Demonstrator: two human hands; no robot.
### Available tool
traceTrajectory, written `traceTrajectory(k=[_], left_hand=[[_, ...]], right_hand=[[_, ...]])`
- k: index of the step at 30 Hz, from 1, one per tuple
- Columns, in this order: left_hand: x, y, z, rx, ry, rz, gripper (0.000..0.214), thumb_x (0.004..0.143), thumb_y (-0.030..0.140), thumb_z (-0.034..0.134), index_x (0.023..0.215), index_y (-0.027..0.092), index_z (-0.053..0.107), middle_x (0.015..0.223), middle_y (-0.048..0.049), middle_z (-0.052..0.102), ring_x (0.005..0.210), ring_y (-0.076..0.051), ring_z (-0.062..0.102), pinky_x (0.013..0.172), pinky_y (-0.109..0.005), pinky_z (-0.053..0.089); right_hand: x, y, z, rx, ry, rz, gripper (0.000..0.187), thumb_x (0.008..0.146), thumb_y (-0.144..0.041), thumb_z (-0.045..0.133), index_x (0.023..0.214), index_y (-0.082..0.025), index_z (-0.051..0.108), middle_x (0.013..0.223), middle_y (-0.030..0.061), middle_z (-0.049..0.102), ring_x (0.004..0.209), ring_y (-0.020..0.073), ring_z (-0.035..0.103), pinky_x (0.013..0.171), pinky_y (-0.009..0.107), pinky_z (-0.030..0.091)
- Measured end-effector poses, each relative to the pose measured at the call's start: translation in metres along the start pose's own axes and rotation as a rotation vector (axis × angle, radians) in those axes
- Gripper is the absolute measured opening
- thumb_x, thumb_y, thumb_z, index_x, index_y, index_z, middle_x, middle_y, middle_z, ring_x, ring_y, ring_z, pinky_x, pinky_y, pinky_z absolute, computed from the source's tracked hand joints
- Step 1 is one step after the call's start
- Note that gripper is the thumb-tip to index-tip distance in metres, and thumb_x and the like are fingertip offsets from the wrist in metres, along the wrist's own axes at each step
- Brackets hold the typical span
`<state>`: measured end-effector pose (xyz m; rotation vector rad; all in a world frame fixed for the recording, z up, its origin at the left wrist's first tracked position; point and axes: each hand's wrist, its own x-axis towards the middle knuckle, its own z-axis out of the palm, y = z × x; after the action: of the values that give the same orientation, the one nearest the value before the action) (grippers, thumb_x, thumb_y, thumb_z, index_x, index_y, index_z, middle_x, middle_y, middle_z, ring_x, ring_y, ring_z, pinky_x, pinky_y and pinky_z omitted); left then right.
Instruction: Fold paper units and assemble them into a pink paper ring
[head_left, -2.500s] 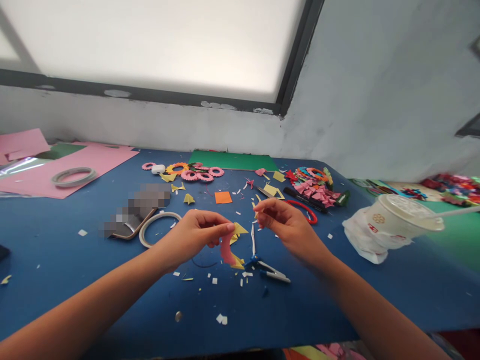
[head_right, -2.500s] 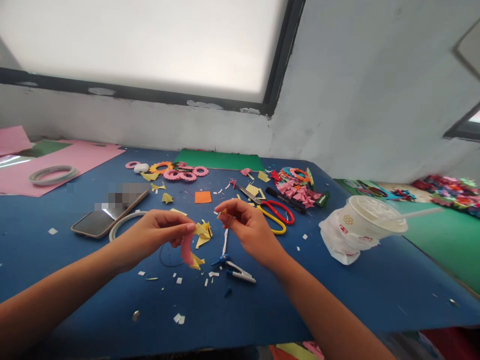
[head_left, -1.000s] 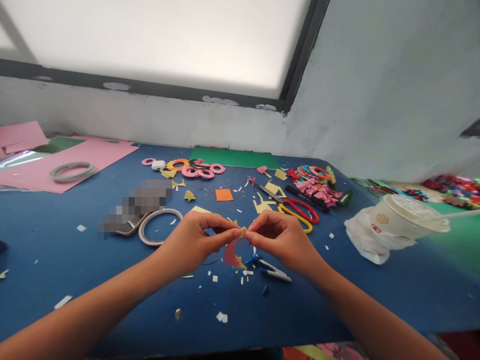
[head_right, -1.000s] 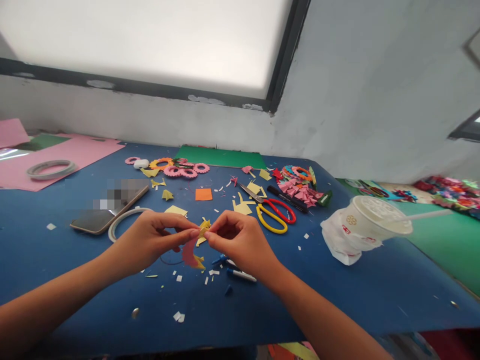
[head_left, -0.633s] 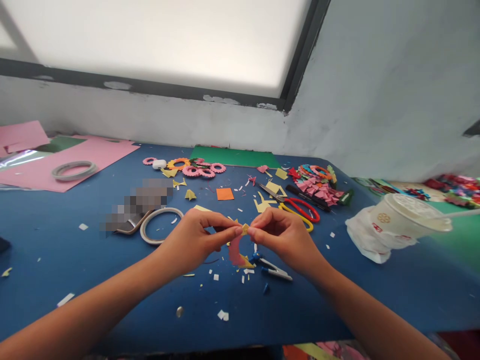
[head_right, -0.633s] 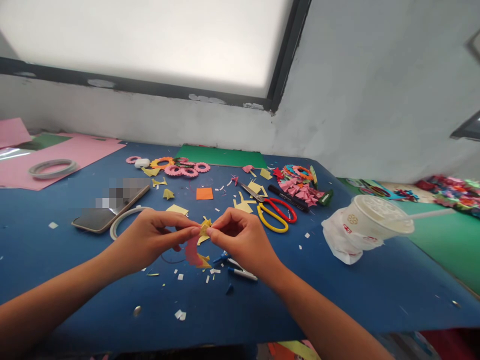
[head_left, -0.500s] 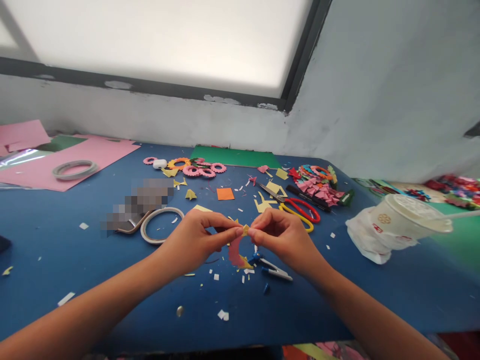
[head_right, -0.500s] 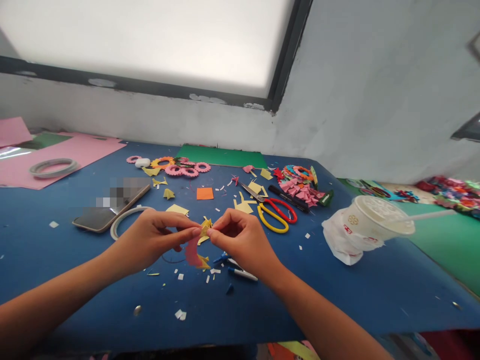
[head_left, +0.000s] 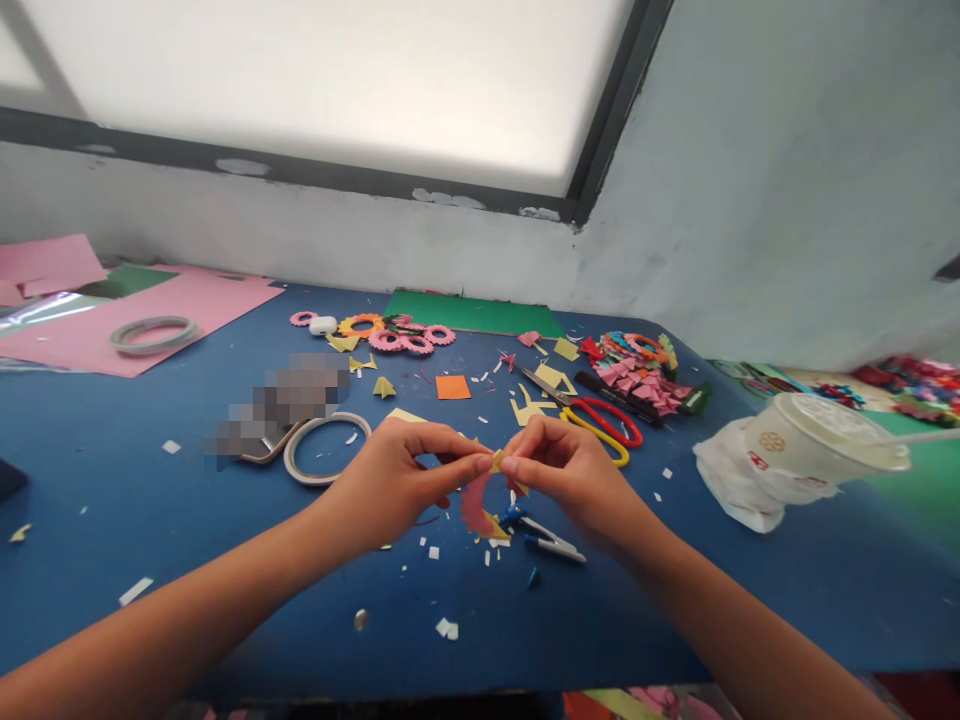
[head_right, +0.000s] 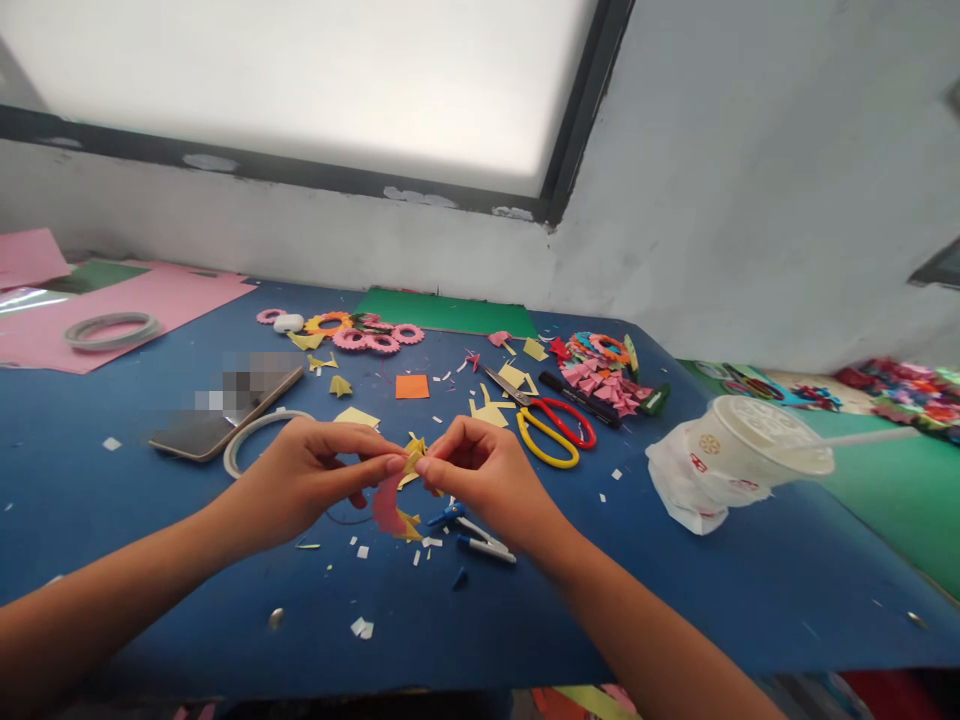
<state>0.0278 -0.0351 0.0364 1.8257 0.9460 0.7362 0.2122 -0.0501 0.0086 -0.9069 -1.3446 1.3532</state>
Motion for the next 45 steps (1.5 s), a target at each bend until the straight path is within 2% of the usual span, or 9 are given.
traceTrajectory(k=[6,11,14,18,23,26,41,45], left_hand=[[-0.001,0.000,0.001,0.002,-0.011,0.013,0.022,0.080,0.034,0.059,0.090,0.020,0.072,0.069,-0.0018,0.066,0.062,-0.012,0.055,0.052,-0.018,0.047],[0.000,0.001,-0.002,-0.031,-0.064,-0.022,0.023,0.080,0.035,0.057,0.084,0.018,0.072,0.066,-0.0014,0.064,0.059,-0.012,0.053,0.050,-0.018,0.047],[0.001,0.002,-0.003,-0.037,-0.083,-0.053,0.024,0.080,0.035,0.056,0.078,0.018,0.072,0.064,-0.0012,0.065,0.059,-0.012,0.054,0.051,-0.018,0.048],[0.003,0.001,-0.003,-0.057,-0.028,-0.103,0.023,0.077,0.037,0.060,0.084,0.020,0.073,0.065,-0.0004,0.066,0.056,-0.010,0.055,0.050,-0.018,0.048],[0.002,0.000,-0.001,-0.094,0.031,-0.081,0.022,0.075,0.036,0.063,0.089,0.022,0.072,0.069,-0.0004,0.068,0.059,-0.010,0.056,0.051,-0.017,0.049],[0.003,0.000,-0.001,-0.074,0.034,-0.077,0.022,0.075,0.035,0.063,0.089,0.022,0.073,0.068,-0.0005,0.068,0.058,-0.011,0.056,0.051,-0.018,0.049],[0.002,-0.003,-0.001,-0.051,0.018,-0.066,0.019,0.075,0.035,0.064,0.085,0.022,0.073,0.068,0.0000,0.067,0.061,-0.012,0.057,0.052,-0.019,0.051],[0.003,-0.002,-0.001,-0.049,0.020,-0.055,0.020,0.076,0.035,0.063,0.086,0.022,0.073,0.069,0.0001,0.067,0.062,-0.012,0.058,0.053,-0.019,0.052]], right_hand=[[0.000,0.001,0.000,0.076,0.007,0.010,0.021,0.065,-0.022,0.073,0.061,-0.017,0.053,0.059,-0.0035,0.061,0.052,0.0072,0.052,0.054,0.021,0.042],[-0.002,-0.001,0.000,-0.039,0.042,0.002,0.020,0.064,-0.026,0.075,0.062,-0.018,0.056,0.060,-0.0030,0.061,0.052,0.0073,0.053,0.051,0.020,0.044],[-0.002,-0.003,0.001,-0.146,0.097,-0.041,0.019,0.061,-0.029,0.077,0.065,-0.020,0.061,0.062,-0.0020,0.063,0.055,0.0099,0.058,0.052,0.023,0.049],[-0.004,-0.007,-0.001,-0.273,0.132,-0.147,0.010,0.064,-0.027,0.075,0.070,-0.022,0.068,0.069,-0.0005,0.069,0.064,0.0144,0.064,0.062,0.028,0.055],[-0.008,-0.009,-0.002,-0.358,0.147,-0.189,0.007,0.071,-0.025,0.070,0.078,-0.024,0.070,0.075,0.0009,0.071,0.068,0.0162,0.066,0.063,0.029,0.057],[-0.009,-0.009,-0.001,-0.375,0.167,-0.201,0.008,0.071,-0.025,0.069,0.078,-0.023,0.070,0.075,0.0016,0.071,0.068,0.0168,0.066,0.062,0.030,0.057],[-0.008,-0.008,-0.004,-0.354,0.082,-0.168,0.005,0.070,-0.025,0.070,0.075,-0.023,0.069,0.073,0.0001,0.070,0.068,0.0145,0.065,0.062,0.026,0.055],[-0.009,-0.008,-0.002,-0.344,0.113,-0.178,0.004,0.069,-0.022,0.070,0.073,-0.023,0.068,0.072,-0.0003,0.070,0.066,0.0138,0.065,0.062,0.025,0.055]])
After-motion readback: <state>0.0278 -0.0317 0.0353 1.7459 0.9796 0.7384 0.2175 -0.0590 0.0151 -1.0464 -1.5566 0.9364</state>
